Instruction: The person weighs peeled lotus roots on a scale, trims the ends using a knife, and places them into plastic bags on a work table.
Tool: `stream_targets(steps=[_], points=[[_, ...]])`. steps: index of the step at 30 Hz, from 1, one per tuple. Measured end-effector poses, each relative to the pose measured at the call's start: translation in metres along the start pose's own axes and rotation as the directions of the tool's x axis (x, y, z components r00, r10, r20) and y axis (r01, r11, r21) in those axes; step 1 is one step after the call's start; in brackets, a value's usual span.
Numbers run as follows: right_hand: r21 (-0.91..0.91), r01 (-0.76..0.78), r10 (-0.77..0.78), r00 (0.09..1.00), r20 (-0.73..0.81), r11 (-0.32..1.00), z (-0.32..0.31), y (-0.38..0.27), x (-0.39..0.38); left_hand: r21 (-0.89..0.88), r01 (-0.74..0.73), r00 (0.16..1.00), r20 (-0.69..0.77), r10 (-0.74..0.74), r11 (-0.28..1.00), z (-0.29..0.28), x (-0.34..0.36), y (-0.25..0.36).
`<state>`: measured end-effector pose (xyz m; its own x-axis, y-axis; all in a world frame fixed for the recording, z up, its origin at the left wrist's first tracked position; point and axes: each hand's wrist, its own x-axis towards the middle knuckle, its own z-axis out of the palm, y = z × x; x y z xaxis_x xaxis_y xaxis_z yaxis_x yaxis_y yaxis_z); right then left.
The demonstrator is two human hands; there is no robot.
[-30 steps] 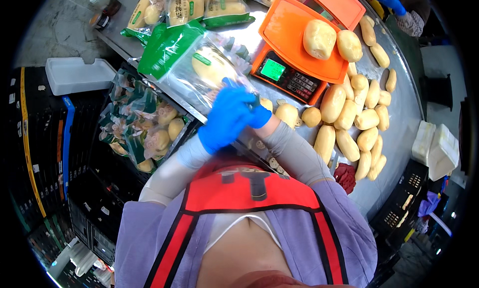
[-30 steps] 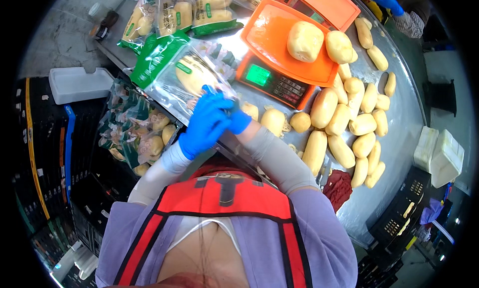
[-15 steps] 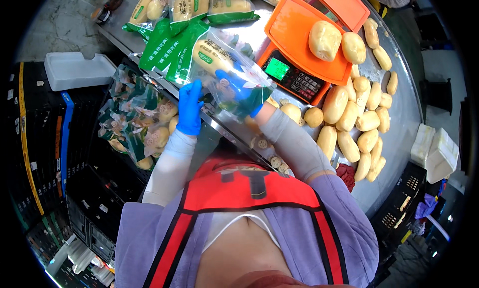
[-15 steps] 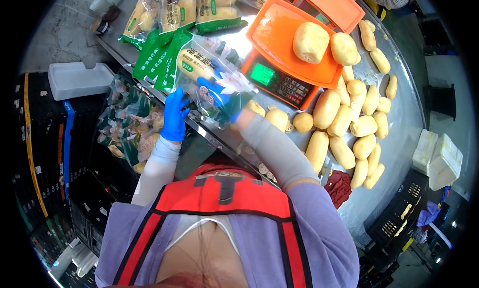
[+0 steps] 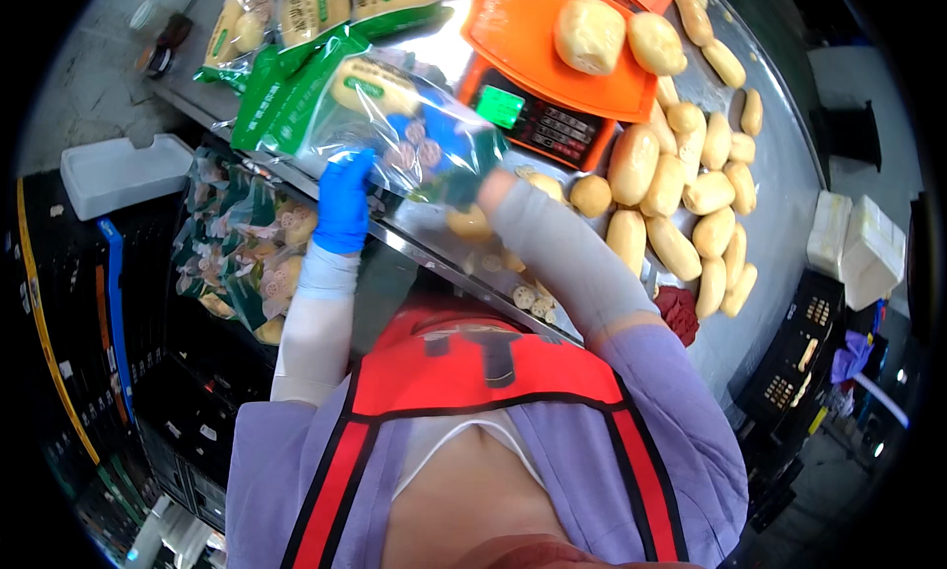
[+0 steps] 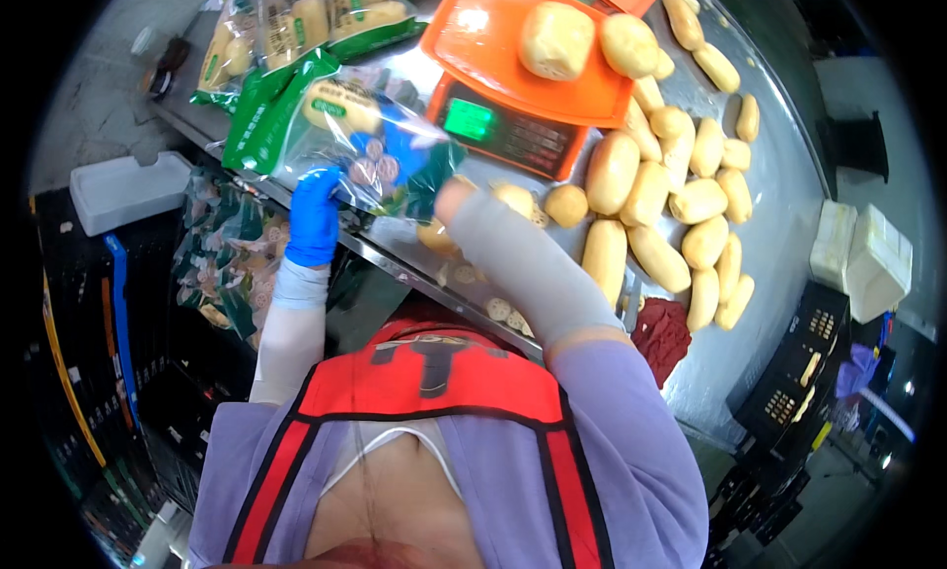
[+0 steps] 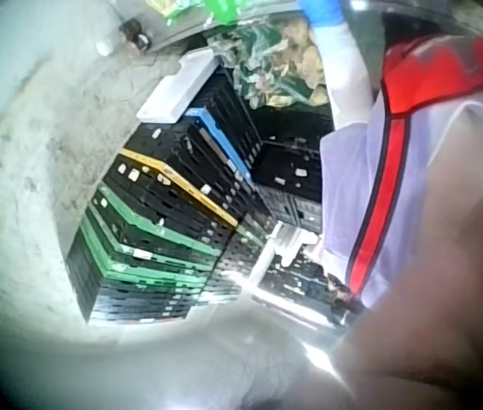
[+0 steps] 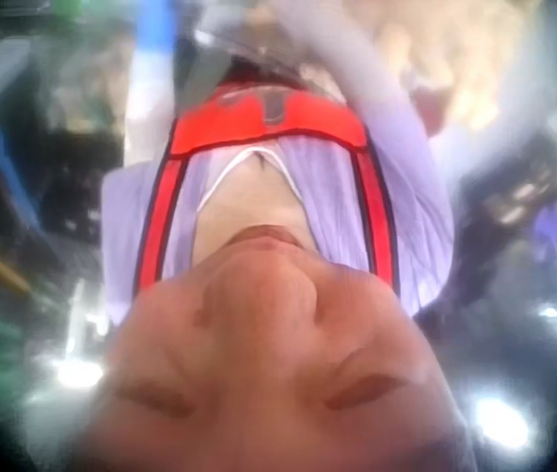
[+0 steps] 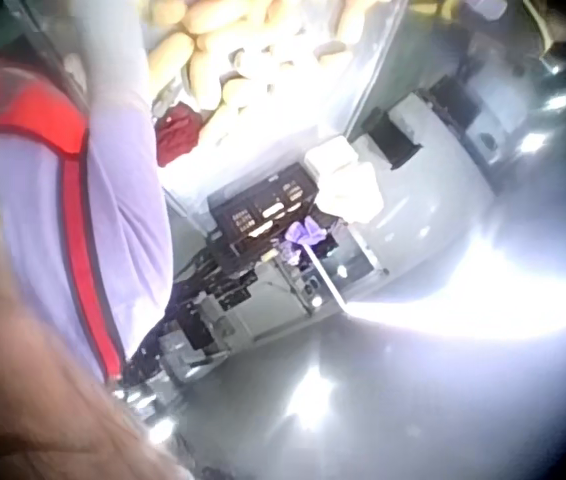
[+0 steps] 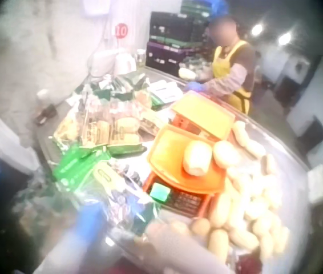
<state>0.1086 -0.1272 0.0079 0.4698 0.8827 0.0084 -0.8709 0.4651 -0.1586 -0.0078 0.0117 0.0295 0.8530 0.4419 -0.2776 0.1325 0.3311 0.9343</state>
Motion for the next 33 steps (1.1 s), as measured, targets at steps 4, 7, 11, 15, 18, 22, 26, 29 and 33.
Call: stream_targets(steps=[4, 7, 11, 15, 18, 22, 26, 29, 33], points=[[-0.915, -0.135, -0.076, 0.981, -0.176, 0.380, 0.007, -0.048, 0.003, -0.293, 0.022, 1.000, 0.012, -0.019, 0.956, 0.013, 0.016, 0.006], [-0.895, 0.155, 0.140, 0.985, 0.104, -0.418, 0.029, -0.073, -0.052, -0.364, -0.076, 0.996, 0.013, 0.087, 0.928, -0.011, 0.047, -0.038], [-0.994, -0.068, -0.171, 0.984, -0.053, -0.086, 0.073, -0.104, -0.159, -0.182, -0.127, 0.991, 0.016, 0.132, 0.975, -0.011, 0.038, -0.053], [-0.932, -0.355, -0.536, 0.802, -0.265, -0.070, 0.077, -0.121, -0.271, -0.370, 0.054, 0.998, 0.008, -0.055, 0.928, -0.001, 0.026, -0.038], [-0.913, -0.403, -0.678, 0.655, -0.333, 0.060, 0.061, -0.089, -0.322, -0.427, 0.074, 0.997, 0.038, -0.064, 0.901, -0.028, 0.040, -0.059], [-0.947, -0.259, -0.680, 0.660, -0.318, 0.191, 0.058, -0.031, -0.316, -0.441, 0.084, 0.996, 0.017, -0.085, 0.894, -0.027, 0.046, -0.047], [-0.825, -0.071, -0.434, 0.874, 0.220, -0.561, 0.059, 0.003, -0.246, -0.494, 0.149, 0.989, 0.067, -0.133, 0.856, -0.021, 0.048, -0.033], [-0.752, -0.066, -0.305, 0.934, 0.184, -0.656, 0.069, 0.022, -0.186, -0.496, 0.142, 0.990, 0.066, -0.126, 0.857, -0.019, 0.044, -0.034], [-0.407, -0.101, -0.207, 0.952, 0.225, -0.908, 0.034, 0.019, -0.143, -0.483, 0.088, 0.995, 0.000, -0.101, 0.871, -0.022, 0.035, -0.035]])
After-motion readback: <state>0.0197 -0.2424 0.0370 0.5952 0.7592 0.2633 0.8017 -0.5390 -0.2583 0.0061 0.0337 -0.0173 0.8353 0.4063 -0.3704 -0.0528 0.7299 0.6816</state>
